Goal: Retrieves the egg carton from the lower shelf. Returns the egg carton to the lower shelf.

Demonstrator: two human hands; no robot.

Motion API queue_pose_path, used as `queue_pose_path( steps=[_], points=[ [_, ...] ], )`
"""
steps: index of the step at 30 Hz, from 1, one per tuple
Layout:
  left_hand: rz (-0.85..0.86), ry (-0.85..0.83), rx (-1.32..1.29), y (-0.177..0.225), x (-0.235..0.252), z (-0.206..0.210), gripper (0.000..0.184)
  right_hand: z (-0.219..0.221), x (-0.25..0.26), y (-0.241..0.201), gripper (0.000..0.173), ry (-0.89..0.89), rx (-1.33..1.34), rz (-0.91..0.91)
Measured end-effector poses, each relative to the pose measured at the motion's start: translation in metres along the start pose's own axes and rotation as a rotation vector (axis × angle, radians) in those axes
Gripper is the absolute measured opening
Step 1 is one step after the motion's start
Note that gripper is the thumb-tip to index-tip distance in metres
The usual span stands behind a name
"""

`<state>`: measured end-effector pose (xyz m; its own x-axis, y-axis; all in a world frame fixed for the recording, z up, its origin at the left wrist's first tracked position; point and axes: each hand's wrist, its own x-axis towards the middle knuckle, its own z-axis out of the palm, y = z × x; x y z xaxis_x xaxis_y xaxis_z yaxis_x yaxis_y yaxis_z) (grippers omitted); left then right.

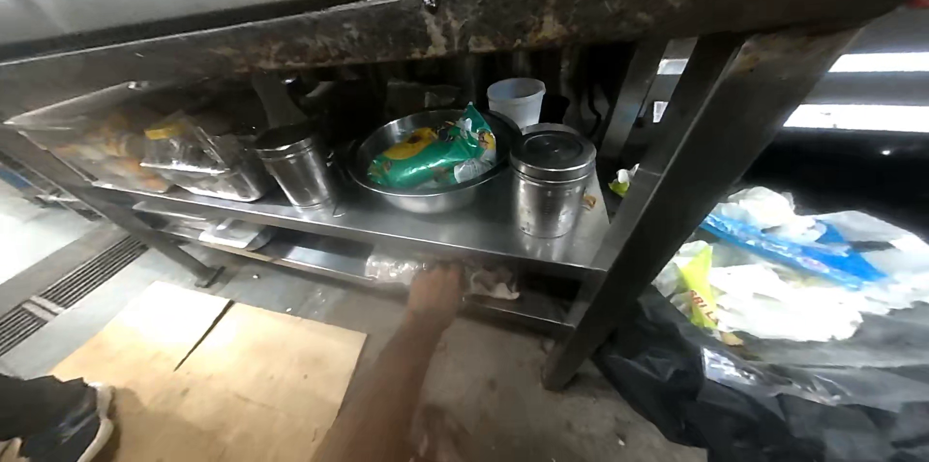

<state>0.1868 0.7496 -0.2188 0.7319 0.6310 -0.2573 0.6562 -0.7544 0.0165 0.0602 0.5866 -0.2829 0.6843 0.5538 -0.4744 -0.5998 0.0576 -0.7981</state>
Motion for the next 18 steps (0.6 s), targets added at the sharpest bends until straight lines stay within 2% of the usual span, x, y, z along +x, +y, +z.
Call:
queue_pose_path(
  steps=[3, 5, 8, 10, 12, 18],
  points=[
    [-0.019, -0.02, -0.034, -0.012, -0.009, -0.017, 0.036, -0.013, 0.062, -0.02, 0.036, -0.016, -0.129, 0.082],
    [-0.066, 0.001, -0.121, -0.019, -0.012, -0.02, 0.035, -0.012, 0.104, -0.035, 0.037, -0.033, -0.002, 0.232],
    [-0.14, 0.115, -0.402, -0.028, -0.016, -0.002, 0.034, 0.004, 0.146, -0.048, 0.053, -0.132, 0.254, 0.404],
    [-0.19, 0.243, -0.581, -0.032, -0.015, 0.015, 0.031, 0.022, 0.159, -0.057, 0.056, -0.205, 0.338, 0.408],
    [-0.224, 0.356, -0.739, -0.036, -0.009, 0.034, 0.03, 0.037, 0.168, -0.056, 0.05, -0.206, 0.396, 0.356],
    [-0.197, 0.466, -1.078, -0.041, 0.003, 0.06, 0.026, 0.043, 0.172, -0.027, 0.03, -0.122, 0.542, 0.222]
  ],
)
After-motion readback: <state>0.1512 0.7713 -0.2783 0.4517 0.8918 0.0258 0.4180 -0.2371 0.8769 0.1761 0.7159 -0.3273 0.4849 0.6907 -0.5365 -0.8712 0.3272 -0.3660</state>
